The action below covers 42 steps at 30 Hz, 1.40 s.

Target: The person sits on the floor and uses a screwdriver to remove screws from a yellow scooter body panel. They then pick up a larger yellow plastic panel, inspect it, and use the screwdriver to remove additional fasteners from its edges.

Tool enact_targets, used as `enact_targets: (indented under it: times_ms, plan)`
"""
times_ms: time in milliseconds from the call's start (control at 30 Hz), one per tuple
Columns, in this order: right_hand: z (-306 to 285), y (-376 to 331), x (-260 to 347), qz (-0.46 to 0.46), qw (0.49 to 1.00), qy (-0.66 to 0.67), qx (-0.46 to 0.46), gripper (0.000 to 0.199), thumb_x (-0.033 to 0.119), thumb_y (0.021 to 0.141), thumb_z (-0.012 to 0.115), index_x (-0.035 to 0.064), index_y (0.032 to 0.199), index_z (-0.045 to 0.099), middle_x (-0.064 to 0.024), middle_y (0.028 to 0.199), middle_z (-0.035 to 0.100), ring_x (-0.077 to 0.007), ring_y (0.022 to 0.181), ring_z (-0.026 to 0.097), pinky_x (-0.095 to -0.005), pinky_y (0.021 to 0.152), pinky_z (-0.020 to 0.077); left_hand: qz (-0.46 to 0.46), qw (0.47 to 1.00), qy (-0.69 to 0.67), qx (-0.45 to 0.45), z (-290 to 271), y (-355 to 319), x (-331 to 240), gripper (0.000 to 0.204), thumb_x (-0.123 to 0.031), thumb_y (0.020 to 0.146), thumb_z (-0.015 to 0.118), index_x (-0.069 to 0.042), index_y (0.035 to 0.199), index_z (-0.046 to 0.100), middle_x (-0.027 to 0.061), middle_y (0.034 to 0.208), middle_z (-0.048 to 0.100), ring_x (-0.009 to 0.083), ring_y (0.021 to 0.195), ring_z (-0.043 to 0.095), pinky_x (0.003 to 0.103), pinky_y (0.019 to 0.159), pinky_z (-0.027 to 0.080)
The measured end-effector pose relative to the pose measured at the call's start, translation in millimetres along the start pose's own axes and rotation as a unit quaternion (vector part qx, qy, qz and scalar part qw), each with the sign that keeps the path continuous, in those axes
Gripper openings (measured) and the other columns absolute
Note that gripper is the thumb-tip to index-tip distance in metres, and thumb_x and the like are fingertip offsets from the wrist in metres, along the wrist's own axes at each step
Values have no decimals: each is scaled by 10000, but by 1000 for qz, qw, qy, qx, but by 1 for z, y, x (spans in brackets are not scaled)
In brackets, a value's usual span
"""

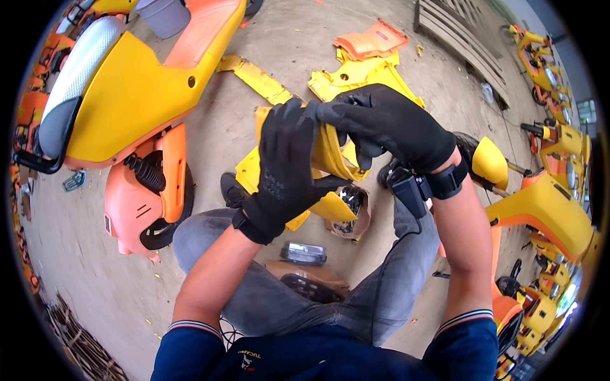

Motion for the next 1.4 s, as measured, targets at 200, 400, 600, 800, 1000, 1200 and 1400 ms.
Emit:
enact_targets:
  times_ms: [200, 400, 600, 800, 1000, 1200, 1400]
  plan:
    - [-68, -7, -85, -18, 981, 99, -165, 361, 300, 1006, 516, 5, 1167, 648, -52, 866, 675, -50, 516, 497, -200, 542, 488, -18, 999, 52, 3, -3, 8, 0, 1090, -471, 574, 905, -5, 1410, 383, 195, 1349, 478, 397, 1237, 451, 517, 1055, 360]
    - [-113, -30, -375, 151, 813, 383, -412, 184, 208, 981, 560, 50, 1050, 625, -51, 841, 663, -127, 654, 612, -302, 623, 575, -32, 999, -18, 8, 3, 14, -2, 886, -462, 662, 859, 1, 1311, 471, 212, 1277, 504, 406, 1207, 461, 521, 1042, 360]
    - [-83, -39, -511, 215, 735, 476, -432, 251, 240, 952, 584, 42, 1106, 599, -57, 847, 633, -127, 618, 563, -321, 628, 560, -139, 987, -77, -4, -5, 8, 18, 512, -369, 850, 665, 20, 1170, 573, 199, 1134, 580, 416, 1141, 493, 540, 1028, 361]
    - [-99, -19, -542, 164, 685, 481, -523, 234, 241, 947, 573, 106, 1136, 604, -48, 817, 583, -139, 571, 524, -332, 567, 553, -174, 980, -87, 35, 2, 4, 28, 458, -440, 902, 583, -15, 1071, 619, 168, 1097, 609, 400, 1127, 515, 551, 1029, 372]
    - [-136, 7, -575, 130, 700, 435, -551, 338, 336, 987, 542, 128, 1254, 557, -39, 896, 584, -119, 622, 544, -344, 608, 572, -216, 968, -127, 30, 10, 2, 34, 489, -566, 899, 545, -102, 967, 686, 184, 1177, 545, 426, 1229, 481, 564, 1044, 374]
    - [-145, 32, -588, 156, 700, 465, -519, 399, 258, 1010, 514, 196, 1402, 474, 13, 874, 592, -130, 594, 551, -335, 565, 559, -241, 962, -123, 45, 13, 5, 38, 306, -466, 832, 662, -173, 912, 691, 159, 1162, 528, 411, 1241, 483, 570, 1047, 381]
    - [-154, 36, -596, 152, 697, 471, -519, 210, 326, 991, 571, 154, 1108, 603, -2, 796, 601, -143, 602, 576, -326, 570, 556, -254, 958, -118, 64, 16, 8, 40, 200, -352, 816, 690, -172, 902, 689, 152, 1162, 530, 407, 1243, 484, 565, 1041, 389]
Point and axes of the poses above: each hand's wrist, its own y-axis towards the middle knuckle, its own z-axis out of the palm, x = y × z, the point moved 6 cm from there along y, towards the middle knuckle
